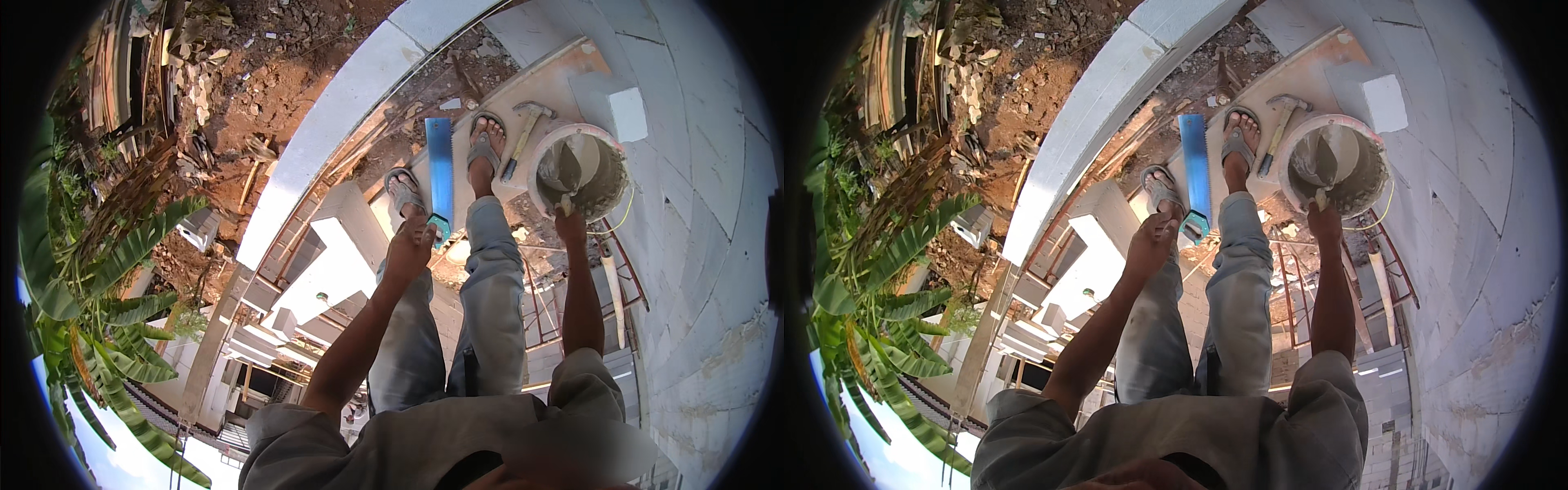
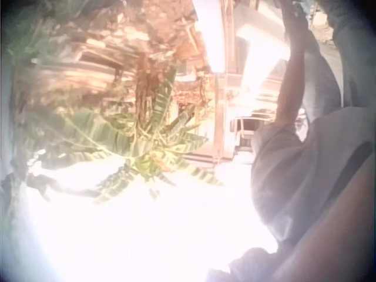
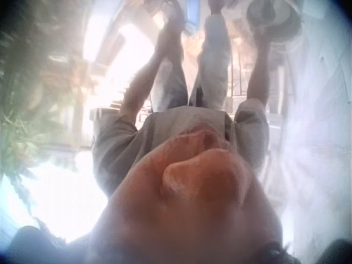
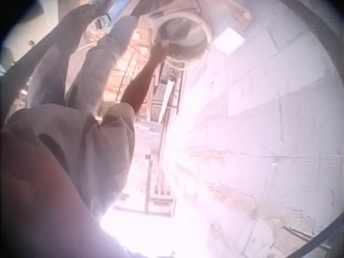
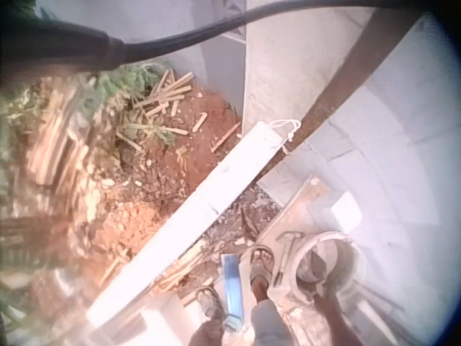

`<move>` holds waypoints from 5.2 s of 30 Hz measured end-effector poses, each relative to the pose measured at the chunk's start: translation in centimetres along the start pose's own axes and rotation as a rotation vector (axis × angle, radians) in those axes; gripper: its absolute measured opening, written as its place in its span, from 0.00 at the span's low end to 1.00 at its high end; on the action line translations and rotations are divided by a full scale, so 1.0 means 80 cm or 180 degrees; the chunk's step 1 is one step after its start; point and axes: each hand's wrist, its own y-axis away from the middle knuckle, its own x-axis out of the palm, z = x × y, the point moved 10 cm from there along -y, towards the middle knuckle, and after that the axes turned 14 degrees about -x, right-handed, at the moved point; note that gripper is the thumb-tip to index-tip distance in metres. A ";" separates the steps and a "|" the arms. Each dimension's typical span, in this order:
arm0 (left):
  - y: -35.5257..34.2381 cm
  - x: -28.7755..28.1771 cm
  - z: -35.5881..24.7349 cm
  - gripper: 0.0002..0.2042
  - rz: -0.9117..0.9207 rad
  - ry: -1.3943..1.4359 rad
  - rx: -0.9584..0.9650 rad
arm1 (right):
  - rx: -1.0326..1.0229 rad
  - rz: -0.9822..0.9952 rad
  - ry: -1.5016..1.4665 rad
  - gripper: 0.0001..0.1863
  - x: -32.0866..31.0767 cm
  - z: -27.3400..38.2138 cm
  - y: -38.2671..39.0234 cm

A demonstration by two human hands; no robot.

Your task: The person installs white rectangular tiles onto a curved wall section using a hammer and trowel. They repeatedly tap tiles into place, apply mortar from a bucket, and adjust the alignment of each tile along the curve.

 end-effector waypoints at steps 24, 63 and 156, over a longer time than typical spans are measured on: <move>0.120 -0.011 0.120 0.34 -0.0140 -0.2623 -0.0501 | 0.0355 0.0485 0.0702 0.32 -0.012 0.013 0.041; -0.181 0.253 -0.296 0.16 0.0088 -0.0861 0.1598 | 0.0788 -0.0358 -0.1464 0.22 0.033 -0.025 0.135; 0.087 -0.012 0.101 0.27 -0.0468 -0.2663 -0.0606 | -0.1422 0.1043 -0.7429 0.13 -0.046 0.552 -0.110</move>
